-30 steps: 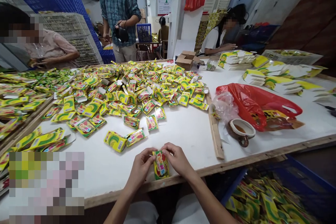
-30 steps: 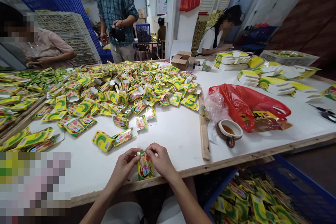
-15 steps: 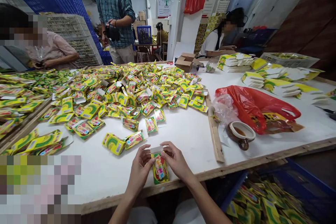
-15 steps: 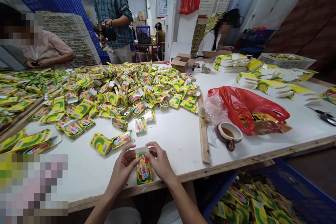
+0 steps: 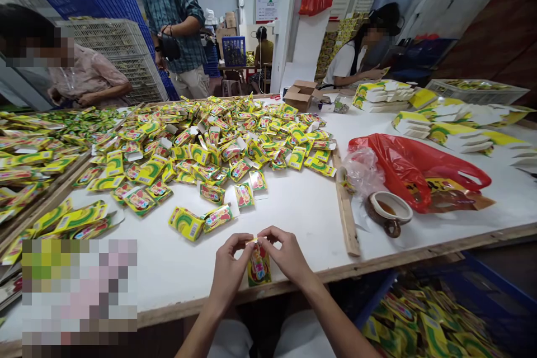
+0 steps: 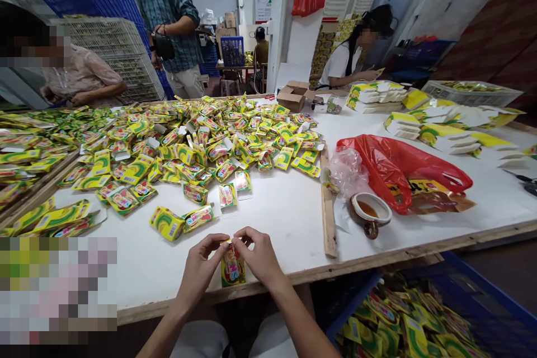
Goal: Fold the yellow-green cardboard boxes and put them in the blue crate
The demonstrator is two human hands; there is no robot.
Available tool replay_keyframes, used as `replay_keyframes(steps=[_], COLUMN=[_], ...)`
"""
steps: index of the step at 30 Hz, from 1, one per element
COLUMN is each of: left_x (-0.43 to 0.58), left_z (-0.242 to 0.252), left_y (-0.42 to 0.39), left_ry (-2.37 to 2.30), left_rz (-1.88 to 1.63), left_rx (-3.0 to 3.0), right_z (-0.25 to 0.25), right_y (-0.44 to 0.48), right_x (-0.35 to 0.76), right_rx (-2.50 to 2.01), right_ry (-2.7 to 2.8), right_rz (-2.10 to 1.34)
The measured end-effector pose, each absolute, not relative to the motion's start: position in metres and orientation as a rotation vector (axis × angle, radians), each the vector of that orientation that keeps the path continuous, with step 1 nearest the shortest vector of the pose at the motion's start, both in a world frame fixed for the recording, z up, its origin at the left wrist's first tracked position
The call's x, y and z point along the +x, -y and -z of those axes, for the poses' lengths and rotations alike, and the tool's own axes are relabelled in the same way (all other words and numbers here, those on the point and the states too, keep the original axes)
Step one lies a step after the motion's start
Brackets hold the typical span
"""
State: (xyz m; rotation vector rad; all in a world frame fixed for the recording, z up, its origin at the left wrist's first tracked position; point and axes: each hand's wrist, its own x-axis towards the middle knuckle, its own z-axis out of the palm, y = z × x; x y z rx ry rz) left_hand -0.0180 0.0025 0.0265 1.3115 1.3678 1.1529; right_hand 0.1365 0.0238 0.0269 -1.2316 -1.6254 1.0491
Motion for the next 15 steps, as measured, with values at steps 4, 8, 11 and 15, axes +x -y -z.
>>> replay_keyframes(steps=[4, 8, 11, 15], left_x=[-0.015, -0.017, -0.02, -0.022], left_z=[-0.026, -0.023, -0.02, -0.014], left_y=[-0.009, -0.011, -0.007, 0.002], left_ry=[-1.382, -1.345, -1.323, -1.257], left_rz=[-1.158, -1.153, -1.137, -1.136], left_rx=[1.256, 1.189, 1.188, 1.191], right_z=[-0.028, -0.026, -0.023, -0.014], right_y=[-0.028, -0.028, -0.024, -0.017], right_x=[0.136, 0.136, 0.138, 0.138], right_rx=[-1.233, -1.197, -1.172, -1.139], right_ry=[1.614, 1.583, 1.542, 1.47], right_rz=[-1.08, -1.12, -1.164, -1.206])
